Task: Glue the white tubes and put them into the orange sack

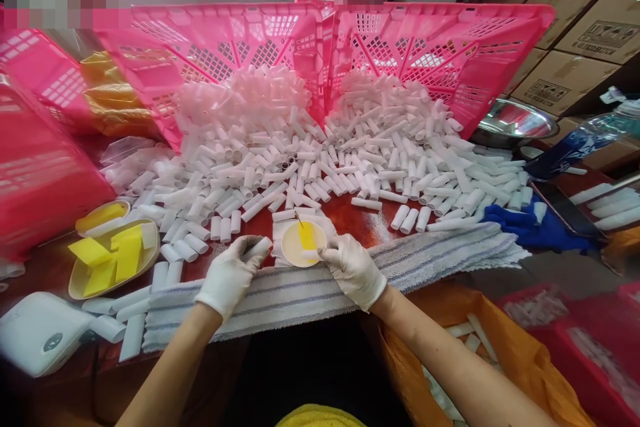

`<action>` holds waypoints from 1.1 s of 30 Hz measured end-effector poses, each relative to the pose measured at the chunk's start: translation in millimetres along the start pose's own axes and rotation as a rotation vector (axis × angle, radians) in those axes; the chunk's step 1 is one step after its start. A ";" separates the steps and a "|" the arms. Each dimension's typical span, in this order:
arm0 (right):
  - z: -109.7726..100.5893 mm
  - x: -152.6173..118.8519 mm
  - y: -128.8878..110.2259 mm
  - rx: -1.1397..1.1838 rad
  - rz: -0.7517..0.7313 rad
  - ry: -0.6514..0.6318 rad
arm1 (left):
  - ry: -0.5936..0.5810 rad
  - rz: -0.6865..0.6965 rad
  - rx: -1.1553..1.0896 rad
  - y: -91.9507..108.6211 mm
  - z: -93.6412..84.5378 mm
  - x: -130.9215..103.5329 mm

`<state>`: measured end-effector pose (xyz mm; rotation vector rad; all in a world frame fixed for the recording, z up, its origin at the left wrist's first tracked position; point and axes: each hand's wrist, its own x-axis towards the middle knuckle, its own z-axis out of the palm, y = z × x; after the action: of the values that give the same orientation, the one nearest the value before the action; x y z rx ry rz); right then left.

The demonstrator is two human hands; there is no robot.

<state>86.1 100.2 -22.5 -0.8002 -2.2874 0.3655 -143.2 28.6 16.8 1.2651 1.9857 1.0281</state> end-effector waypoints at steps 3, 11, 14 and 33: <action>-8.4 -7.0 -10.3 0.024 0.006 0.003 | -0.023 -0.008 -0.059 0.7 -0.3 -3.9; -23.5 -1.4 -32.2 0.782 0.695 0.109 | -0.245 0.095 -0.315 10.9 25.7 -19.1; -27.6 3.2 -32.5 0.804 0.756 0.033 | -0.272 0.131 -0.295 14.4 31.2 -26.5; -35.1 -9.0 -44.9 0.021 -0.049 0.121 | -0.333 0.041 -0.149 34.8 51.3 -44.3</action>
<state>95.3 61.2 19.0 -0.7349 -2.1827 0.3094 -68.8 12.5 20.4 1.3042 1.6099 0.8988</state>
